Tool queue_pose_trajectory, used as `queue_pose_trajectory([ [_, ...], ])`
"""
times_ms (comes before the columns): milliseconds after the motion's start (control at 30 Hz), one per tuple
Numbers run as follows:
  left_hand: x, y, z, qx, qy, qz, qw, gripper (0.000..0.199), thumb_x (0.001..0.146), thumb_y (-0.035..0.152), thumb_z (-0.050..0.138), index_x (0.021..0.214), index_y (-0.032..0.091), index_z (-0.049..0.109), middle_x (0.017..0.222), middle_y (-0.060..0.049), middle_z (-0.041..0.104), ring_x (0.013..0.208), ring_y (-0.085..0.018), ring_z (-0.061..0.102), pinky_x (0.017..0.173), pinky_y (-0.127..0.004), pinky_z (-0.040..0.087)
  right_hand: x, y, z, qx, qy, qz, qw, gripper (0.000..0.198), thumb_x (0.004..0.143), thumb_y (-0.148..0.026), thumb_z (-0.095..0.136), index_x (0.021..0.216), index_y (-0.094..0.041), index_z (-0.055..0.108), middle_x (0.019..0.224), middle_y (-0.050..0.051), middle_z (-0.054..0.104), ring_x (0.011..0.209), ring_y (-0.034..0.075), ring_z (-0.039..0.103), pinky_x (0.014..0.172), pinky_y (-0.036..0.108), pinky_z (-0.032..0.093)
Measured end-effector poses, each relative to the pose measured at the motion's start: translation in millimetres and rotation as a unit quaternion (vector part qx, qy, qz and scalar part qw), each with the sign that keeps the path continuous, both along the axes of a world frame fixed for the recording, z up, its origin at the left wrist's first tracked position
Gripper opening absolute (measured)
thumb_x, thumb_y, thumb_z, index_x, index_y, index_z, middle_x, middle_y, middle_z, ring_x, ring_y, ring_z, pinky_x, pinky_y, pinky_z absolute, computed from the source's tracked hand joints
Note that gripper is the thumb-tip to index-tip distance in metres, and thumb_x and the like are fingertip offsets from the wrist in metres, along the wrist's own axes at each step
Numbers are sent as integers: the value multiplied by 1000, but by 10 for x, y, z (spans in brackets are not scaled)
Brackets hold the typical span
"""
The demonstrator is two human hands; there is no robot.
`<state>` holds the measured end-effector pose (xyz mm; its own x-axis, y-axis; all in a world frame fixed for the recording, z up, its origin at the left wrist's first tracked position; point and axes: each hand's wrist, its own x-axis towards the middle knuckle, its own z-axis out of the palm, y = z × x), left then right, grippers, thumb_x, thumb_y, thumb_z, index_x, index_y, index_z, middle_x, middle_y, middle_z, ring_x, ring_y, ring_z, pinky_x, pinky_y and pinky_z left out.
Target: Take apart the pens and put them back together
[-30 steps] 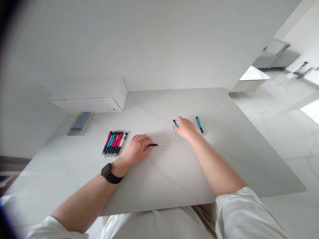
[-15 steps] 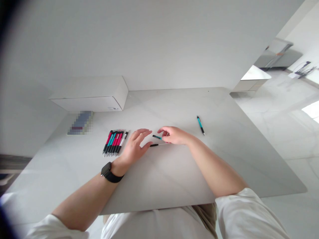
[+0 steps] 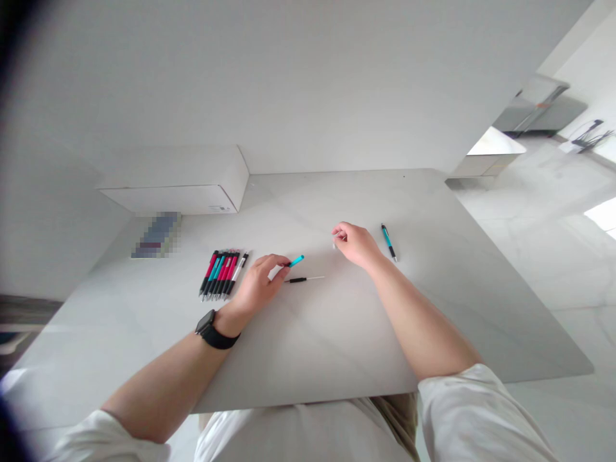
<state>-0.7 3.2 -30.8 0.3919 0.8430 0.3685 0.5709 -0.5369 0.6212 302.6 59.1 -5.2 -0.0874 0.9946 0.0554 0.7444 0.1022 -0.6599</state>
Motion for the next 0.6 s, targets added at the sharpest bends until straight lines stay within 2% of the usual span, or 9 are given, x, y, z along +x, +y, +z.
queue_pose_trajectory([
  [167,-15,25,-40,-26,-17,31,999,14,100,25,60,112,23,67,109,-6,74,103,-23,69,95,-38,53,58,63,-192,-28,-112,-12,993,15,87,-34,75,99,-25,72,98,4,77,89,20,70,79,31,50],
  [333,-17,24,-39,-39,-28,32,998,15,100,27,59,112,23,67,109,-6,74,103,-22,69,93,-37,55,-52,44,-305,-4,-169,-8,986,6,90,-28,72,93,-24,74,102,7,72,90,21,68,81,32,49],
  [500,-14,23,-24,-45,-31,36,998,16,100,28,60,112,22,68,109,-6,74,103,-22,70,92,-36,55,-83,0,-285,35,-160,22,986,6,94,-23,65,92,-23,72,102,8,70,92,22,66,80,31,46],
  [600,-13,21,-23,-48,-33,38,998,16,100,28,59,113,23,68,109,-6,74,103,-22,69,91,-35,56,-138,-35,-218,47,-78,46,995,7,97,-25,62,96,-24,69,99,5,72,87,20,66,77,31,46],
])
